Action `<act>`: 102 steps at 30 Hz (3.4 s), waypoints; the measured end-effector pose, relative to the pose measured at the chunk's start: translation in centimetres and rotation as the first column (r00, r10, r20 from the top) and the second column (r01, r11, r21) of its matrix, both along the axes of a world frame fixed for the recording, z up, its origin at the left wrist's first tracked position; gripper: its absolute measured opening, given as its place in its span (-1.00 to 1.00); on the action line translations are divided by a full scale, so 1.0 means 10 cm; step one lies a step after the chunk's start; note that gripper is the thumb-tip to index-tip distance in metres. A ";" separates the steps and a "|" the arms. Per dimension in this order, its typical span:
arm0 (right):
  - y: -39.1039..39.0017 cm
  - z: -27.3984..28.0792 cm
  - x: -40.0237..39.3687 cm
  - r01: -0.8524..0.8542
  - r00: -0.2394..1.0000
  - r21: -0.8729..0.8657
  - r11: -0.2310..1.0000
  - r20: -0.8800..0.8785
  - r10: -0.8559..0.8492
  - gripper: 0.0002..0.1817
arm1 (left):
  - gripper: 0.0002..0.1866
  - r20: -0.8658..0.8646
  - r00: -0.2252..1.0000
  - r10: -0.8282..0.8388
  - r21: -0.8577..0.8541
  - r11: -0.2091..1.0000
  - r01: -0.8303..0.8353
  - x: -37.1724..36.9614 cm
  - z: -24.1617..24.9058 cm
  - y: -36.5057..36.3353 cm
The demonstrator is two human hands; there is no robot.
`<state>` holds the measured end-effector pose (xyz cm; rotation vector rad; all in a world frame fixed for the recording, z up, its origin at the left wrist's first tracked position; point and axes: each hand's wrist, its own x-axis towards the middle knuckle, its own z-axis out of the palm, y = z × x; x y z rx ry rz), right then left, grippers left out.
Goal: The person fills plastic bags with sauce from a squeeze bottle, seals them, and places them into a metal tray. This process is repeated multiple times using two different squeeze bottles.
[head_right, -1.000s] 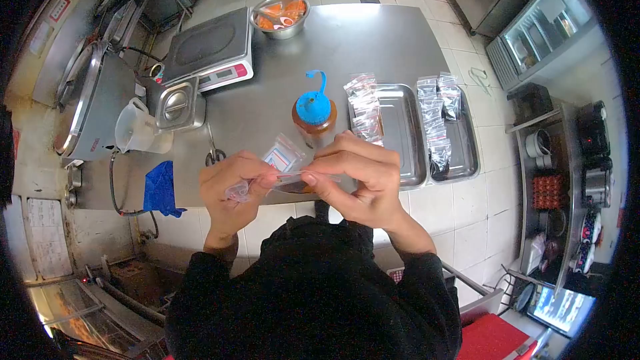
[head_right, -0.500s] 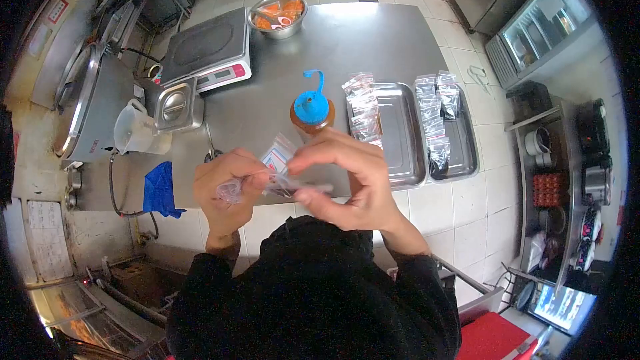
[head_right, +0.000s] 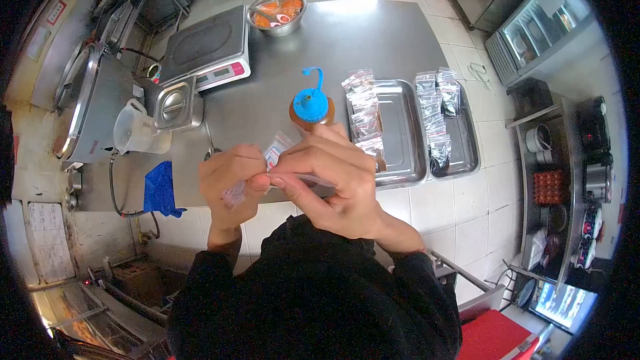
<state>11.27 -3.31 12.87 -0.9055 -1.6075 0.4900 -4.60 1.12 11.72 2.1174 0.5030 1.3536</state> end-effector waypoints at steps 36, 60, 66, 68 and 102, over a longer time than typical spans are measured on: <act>-0.02 -1.96 0.79 0.434 0.897 -0.487 0.758 0.153 -0.415 -0.73 | -0.75 0.709 0.666 0.229 -0.699 0.109 0.707 0.61 -1.62 -0.14; 0.11 -0.43 0.38 0.508 0.840 0.003 0.861 0.218 -0.497 -0.79 | -0.89 0.172 0.983 0.064 -0.833 0.542 0.110 0.32 -0.74 -0.10; 0.03 -0.53 0.40 -0.178 0.983 -0.626 0.759 -0.150 0.107 -0.84 | -0.82 0.212 0.976 -0.054 -0.788 0.582 0.203 0.25 -0.73 -0.01; 0.02 -0.62 0.38 -0.171 0.975 -0.586 0.792 -0.219 0.048 -0.96 | -0.83 0.029 0.995 -0.093 -0.638 0.765 0.090 0.28 -0.64 -0.03; 0.96 -0.98 0.35 0.055 0.945 0.166 0.985 0.309 -0.105 -0.19 | -0.49 0.122 0.992 0.031 -0.806 0.586 0.081 -0.51 -0.76 -0.09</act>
